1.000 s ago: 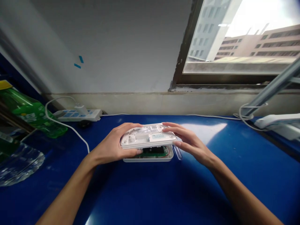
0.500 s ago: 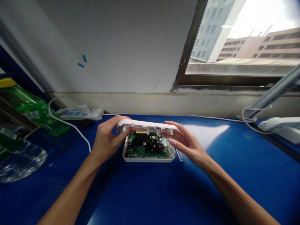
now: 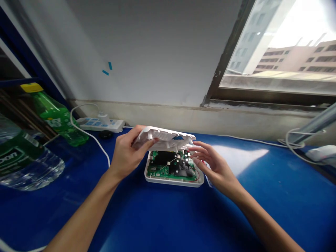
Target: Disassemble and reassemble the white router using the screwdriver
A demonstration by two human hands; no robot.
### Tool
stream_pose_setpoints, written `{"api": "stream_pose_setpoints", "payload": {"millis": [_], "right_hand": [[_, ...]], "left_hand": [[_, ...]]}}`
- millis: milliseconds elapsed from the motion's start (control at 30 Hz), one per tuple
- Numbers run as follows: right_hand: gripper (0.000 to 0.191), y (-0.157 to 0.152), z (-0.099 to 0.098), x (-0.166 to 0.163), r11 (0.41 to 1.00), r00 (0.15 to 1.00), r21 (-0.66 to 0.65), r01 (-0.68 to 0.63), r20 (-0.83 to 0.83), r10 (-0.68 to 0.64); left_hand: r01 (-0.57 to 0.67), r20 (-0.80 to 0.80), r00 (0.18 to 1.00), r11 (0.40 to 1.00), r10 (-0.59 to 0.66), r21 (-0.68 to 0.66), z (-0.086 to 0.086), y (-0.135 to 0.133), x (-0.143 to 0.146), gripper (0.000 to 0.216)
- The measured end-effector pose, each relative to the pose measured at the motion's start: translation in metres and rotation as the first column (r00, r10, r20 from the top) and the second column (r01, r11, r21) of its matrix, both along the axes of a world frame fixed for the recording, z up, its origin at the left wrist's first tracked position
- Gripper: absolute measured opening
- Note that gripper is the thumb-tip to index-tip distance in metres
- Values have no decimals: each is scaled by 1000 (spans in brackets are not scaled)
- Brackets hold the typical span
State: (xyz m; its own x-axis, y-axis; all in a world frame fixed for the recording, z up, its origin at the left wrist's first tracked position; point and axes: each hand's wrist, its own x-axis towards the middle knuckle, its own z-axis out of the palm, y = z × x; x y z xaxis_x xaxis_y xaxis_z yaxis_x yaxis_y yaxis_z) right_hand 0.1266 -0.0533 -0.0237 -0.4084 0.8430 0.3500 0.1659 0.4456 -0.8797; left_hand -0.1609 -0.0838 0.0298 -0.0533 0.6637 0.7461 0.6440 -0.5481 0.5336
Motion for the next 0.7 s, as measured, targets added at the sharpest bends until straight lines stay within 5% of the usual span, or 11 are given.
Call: {"api": "stream_pose_setpoints", "payload": {"millis": [300, 367, 500, 700], "right_hand": [[22, 2, 2, 1, 986, 990, 137, 97, 91, -110], [16, 2, 5, 2, 963, 973, 213, 167, 123, -196], [11, 1, 16, -3, 846, 914, 459, 271, 153, -375], [20, 15, 38, -28, 752, 916, 649, 113, 225, -332]], "left_hand": [[20, -146, 989, 995, -6, 95, -21, 0, 20, 12], [15, -199, 980, 995, 6, 100, -14, -1, 20, 13], [-186, -155, 970, 982, 189, 33, 13, 2, 14, 17], [-285, -142, 949, 959, 283, 10, 31, 9, -3, 25]]}}
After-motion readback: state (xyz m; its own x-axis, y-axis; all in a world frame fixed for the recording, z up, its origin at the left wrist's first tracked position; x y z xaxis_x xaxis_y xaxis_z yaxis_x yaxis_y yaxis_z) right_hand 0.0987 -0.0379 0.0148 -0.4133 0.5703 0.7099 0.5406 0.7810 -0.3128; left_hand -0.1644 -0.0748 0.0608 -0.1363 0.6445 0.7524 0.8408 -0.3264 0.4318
